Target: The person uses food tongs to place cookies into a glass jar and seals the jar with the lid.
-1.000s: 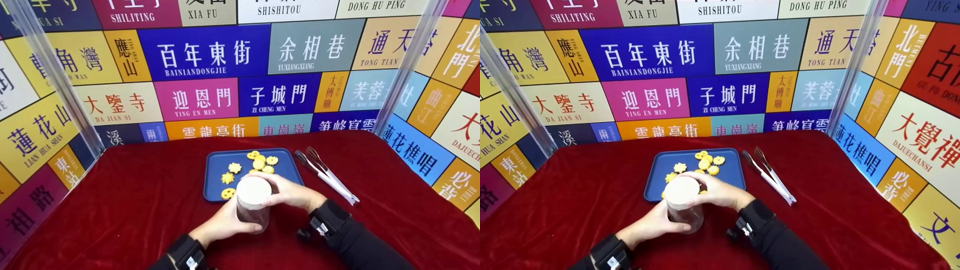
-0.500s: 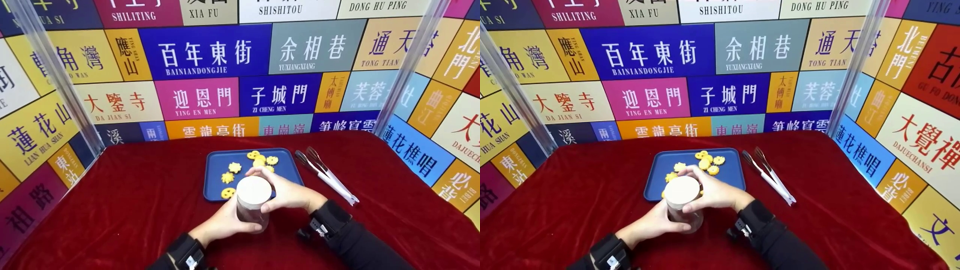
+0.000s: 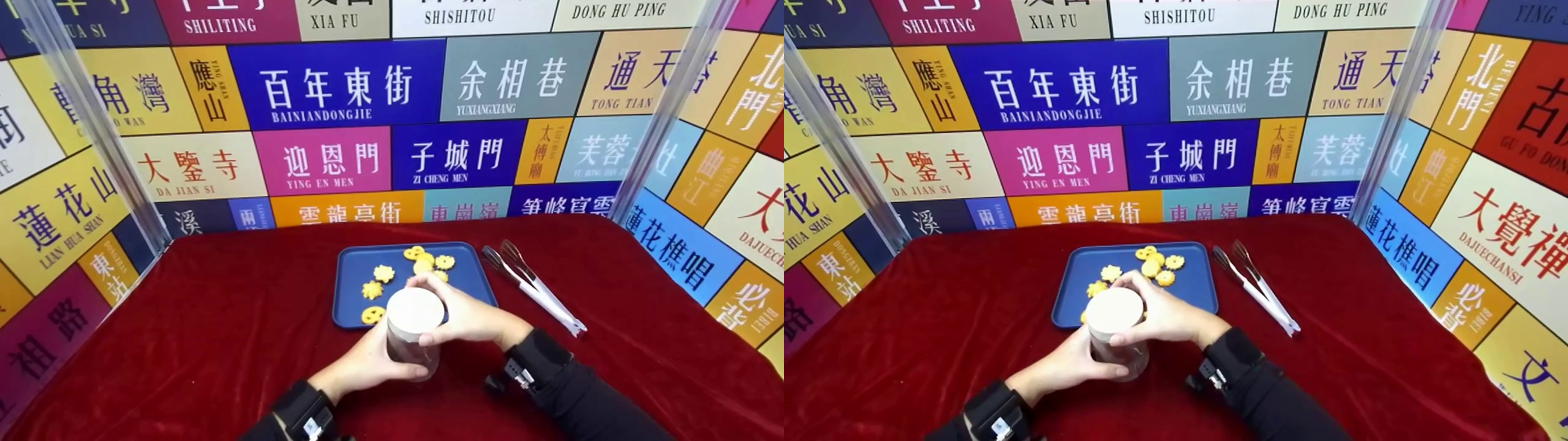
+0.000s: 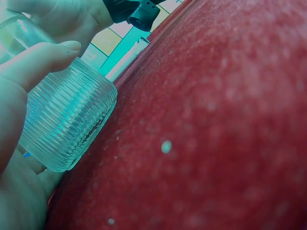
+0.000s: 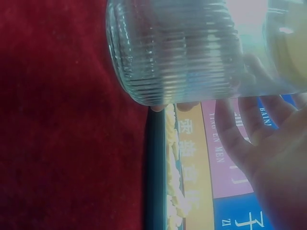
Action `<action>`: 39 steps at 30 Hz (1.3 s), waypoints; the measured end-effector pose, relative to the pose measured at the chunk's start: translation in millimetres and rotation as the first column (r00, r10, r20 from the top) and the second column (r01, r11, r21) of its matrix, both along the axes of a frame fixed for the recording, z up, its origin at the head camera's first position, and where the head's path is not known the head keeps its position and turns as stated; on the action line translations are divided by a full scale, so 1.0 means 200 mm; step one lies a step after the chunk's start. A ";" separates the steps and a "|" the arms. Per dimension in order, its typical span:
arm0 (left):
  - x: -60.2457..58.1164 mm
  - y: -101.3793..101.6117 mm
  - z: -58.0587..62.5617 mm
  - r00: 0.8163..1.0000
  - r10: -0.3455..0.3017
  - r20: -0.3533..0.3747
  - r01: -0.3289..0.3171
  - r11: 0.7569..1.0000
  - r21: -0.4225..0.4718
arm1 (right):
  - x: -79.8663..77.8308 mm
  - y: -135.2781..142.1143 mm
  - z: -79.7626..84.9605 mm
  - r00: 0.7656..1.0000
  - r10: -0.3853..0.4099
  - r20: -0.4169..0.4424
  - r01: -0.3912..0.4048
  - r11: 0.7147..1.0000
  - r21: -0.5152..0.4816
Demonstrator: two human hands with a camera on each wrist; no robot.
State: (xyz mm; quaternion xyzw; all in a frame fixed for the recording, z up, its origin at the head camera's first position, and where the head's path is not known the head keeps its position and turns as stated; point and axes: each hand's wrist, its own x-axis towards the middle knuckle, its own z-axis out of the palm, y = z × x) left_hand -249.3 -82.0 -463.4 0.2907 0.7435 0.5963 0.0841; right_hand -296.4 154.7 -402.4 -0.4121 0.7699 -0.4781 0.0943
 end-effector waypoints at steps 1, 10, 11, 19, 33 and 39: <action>0.00 0.00 0.00 1.000 0.000 -0.002 0.000 1.000 0.000 | 0.00 0.00 0.00 1.000 -0.002 0.002 0.002 1.000 0.000; 0.00 0.00 0.00 1.000 -0.003 0.000 0.003 1.000 0.009 | 0.00 0.00 0.00 1.000 0.014 0.018 -0.014 0.999 -0.032; 0.00 0.00 0.00 1.000 -0.004 0.001 0.004 1.000 0.011 | 0.00 0.00 0.00 1.000 0.017 0.019 -0.016 0.999 -0.034; 0.00 0.01 -0.01 1.000 -0.013 0.000 0.013 1.000 0.024 | 0.00 0.00 0.00 1.000 0.020 0.021 -0.019 0.999 -0.036; 0.00 0.01 0.00 1.000 -0.001 0.016 0.001 1.000 0.028 | -0.05 0.04 -0.04 0.981 0.139 0.139 -0.123 0.986 -0.116; 0.00 0.01 0.00 1.000 0.007 0.023 -0.008 1.000 0.018 | -0.06 0.04 -0.05 0.970 0.186 0.154 -0.164 0.976 -0.146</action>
